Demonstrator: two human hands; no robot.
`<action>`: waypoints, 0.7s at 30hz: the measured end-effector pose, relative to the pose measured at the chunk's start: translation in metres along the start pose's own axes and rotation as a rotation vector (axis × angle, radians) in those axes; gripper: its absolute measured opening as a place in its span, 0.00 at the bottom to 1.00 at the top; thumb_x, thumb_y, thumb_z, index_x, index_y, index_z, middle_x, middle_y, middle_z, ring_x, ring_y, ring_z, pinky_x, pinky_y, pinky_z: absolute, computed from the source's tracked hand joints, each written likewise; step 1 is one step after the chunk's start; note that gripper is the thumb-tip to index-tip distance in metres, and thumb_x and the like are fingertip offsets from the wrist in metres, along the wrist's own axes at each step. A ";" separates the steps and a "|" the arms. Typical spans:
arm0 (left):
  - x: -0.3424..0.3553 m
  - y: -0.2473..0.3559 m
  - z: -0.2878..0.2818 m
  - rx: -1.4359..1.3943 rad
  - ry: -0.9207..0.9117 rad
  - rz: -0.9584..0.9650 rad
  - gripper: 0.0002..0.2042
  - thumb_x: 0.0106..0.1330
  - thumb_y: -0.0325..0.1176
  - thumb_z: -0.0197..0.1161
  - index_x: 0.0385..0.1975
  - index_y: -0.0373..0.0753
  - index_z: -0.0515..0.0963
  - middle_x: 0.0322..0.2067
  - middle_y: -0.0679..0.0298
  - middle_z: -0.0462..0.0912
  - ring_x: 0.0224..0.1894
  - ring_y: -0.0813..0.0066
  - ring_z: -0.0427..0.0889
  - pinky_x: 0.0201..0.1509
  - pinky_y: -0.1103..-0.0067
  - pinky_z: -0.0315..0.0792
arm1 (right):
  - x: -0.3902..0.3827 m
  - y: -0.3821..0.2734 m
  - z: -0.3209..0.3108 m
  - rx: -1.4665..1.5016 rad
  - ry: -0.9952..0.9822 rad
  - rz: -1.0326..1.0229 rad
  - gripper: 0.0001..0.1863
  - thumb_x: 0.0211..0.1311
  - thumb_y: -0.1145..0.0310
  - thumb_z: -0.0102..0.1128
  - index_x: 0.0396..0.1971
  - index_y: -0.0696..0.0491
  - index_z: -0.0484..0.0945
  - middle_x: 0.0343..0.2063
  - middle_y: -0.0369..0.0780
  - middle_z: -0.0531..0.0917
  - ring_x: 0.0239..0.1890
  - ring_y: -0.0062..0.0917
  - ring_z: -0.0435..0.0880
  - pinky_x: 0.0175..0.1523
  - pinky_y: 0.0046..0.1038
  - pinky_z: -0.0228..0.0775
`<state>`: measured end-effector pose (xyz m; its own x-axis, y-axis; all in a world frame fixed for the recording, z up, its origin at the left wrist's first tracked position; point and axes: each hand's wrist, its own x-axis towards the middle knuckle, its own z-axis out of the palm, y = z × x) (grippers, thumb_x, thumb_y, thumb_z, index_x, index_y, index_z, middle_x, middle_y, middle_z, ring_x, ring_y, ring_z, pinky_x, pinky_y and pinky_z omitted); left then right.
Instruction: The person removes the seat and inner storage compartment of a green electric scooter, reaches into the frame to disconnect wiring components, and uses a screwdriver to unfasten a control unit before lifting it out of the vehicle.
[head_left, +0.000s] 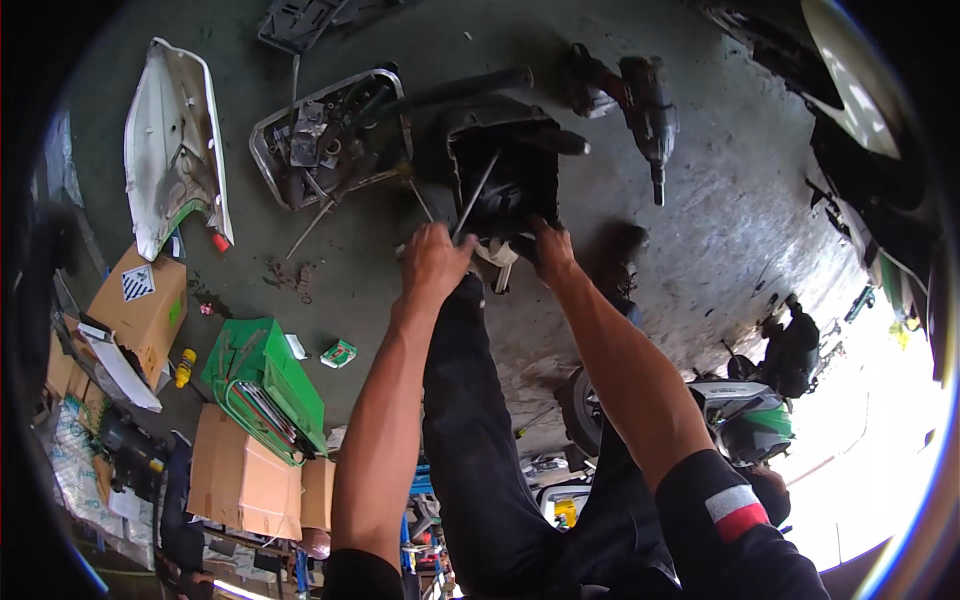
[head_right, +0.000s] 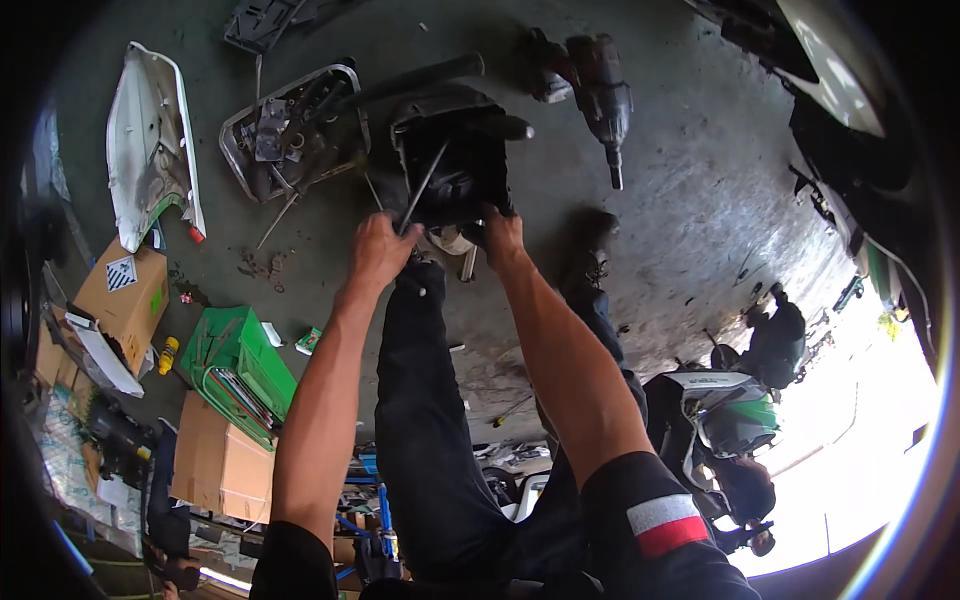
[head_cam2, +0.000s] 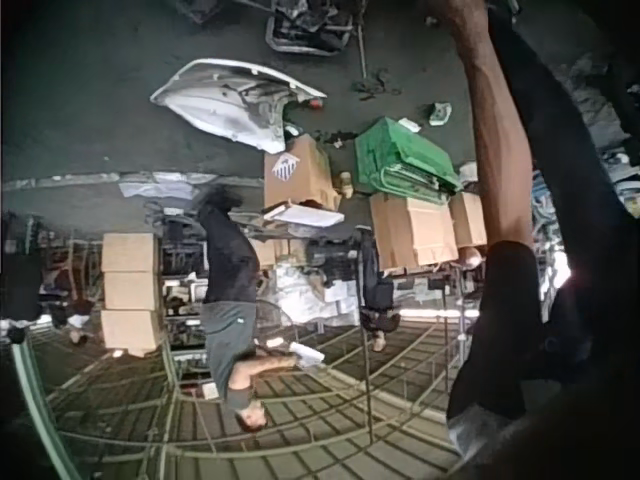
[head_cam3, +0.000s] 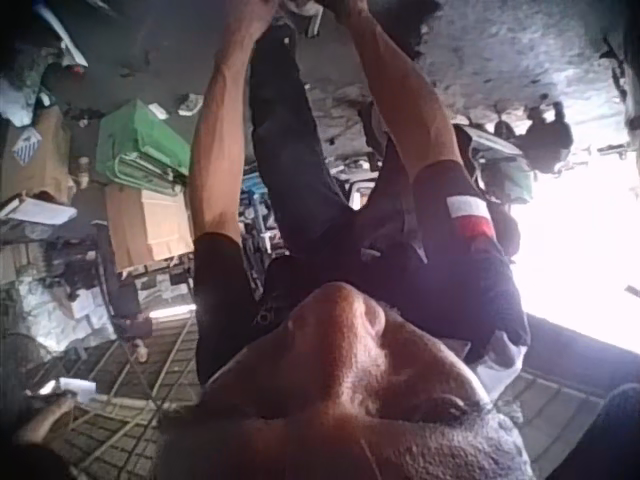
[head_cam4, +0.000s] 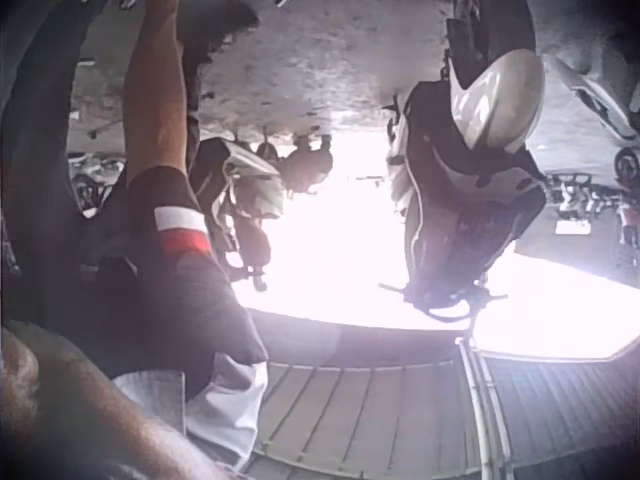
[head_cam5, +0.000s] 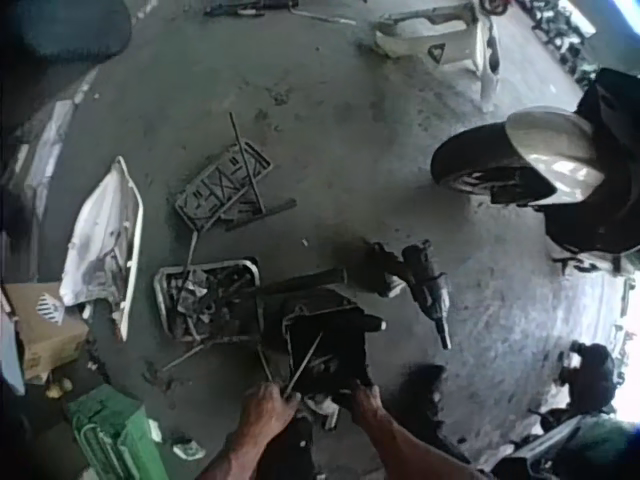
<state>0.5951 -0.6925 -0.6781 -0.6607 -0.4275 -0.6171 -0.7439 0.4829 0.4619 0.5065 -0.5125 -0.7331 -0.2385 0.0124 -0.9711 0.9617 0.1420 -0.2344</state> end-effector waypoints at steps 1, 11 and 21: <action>-0.002 0.004 0.002 0.006 0.072 0.048 0.18 0.60 0.46 0.64 0.30 0.32 0.80 0.27 0.47 0.82 0.34 0.48 0.82 0.39 0.65 0.74 | -0.003 -0.004 0.001 -0.051 -0.014 -0.035 0.24 0.64 0.63 0.55 0.57 0.56 0.67 0.48 0.48 0.77 0.49 0.40 0.80 0.52 0.43 0.73; -0.075 0.033 -0.038 -0.250 -0.065 -0.337 0.16 0.65 0.40 0.61 0.25 0.30 0.76 0.12 0.66 0.67 0.15 0.80 0.68 0.19 0.76 0.61 | -0.057 -0.082 0.020 -1.067 0.437 -0.638 0.43 0.58 0.58 0.62 0.69 0.52 0.49 0.61 0.56 0.61 0.58 0.53 0.69 0.60 0.46 0.65; -0.168 0.069 -0.066 -0.747 0.151 -0.617 0.13 0.69 0.39 0.57 0.27 0.36 0.73 0.14 0.73 0.67 0.13 0.87 0.65 0.16 0.86 0.57 | -0.044 -0.157 0.043 -1.490 0.000 -1.014 0.20 0.56 0.69 0.59 0.51 0.52 0.73 0.42 0.50 0.77 0.51 0.47 0.75 0.53 0.44 0.69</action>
<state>0.6481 -0.6376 -0.5003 -0.1019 -0.5614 -0.8213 -0.8009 -0.4434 0.4025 0.3715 -0.5776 -0.6553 -0.5948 -0.6367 -0.4908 -0.4604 0.7703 -0.4413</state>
